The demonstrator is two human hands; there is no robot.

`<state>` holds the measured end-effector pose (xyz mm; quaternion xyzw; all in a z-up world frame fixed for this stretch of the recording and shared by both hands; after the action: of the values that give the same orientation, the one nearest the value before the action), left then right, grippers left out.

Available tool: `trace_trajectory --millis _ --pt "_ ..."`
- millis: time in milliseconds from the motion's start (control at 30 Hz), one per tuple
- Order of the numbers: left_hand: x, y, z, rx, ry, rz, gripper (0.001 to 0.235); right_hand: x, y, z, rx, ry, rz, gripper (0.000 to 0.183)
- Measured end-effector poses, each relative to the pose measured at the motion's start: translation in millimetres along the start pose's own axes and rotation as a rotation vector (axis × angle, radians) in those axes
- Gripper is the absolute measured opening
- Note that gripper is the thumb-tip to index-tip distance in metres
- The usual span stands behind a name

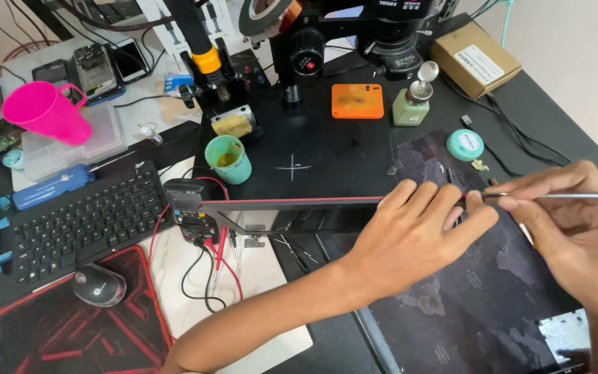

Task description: The person works on a disassembled red laptop, using a screwdriver to remove screws from the internal chassis. They then flip the laptop to show the keyboard side and proceed to pry open the bezel of the screen using a metal tool.

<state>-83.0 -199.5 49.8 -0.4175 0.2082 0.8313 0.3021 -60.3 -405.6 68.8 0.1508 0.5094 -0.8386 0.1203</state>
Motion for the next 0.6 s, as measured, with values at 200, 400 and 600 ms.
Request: trace_trajectory --millis 200,400,600 --pt "-5.0 -7.0 21.7 0.076 -0.096 0.0 0.032 -2.3 2.3 0.0 0.01 0.016 -0.043 0.013" --pt "-9.5 -15.6 50.8 0.092 -0.189 0.039 0.035 -10.0 -16.2 -2.6 0.108 -0.002 -0.066 0.011" --pt "3.4 -27.8 70.7 0.026 -0.215 0.047 0.041 -13.3 -1.3 -7.5 -0.188 -0.06 0.018 0.012"
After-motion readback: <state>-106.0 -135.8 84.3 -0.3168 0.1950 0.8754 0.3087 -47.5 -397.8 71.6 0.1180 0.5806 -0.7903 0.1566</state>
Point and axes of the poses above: each hand's wrist, its own x-axis away from the middle knuckle, its own z-axis out of the back of the hand, y = z × x, the point moved 1 cm from there along -x, towards the middle knuckle, and after that the axes turned 5 degrees about y, right-handed, at the moved point
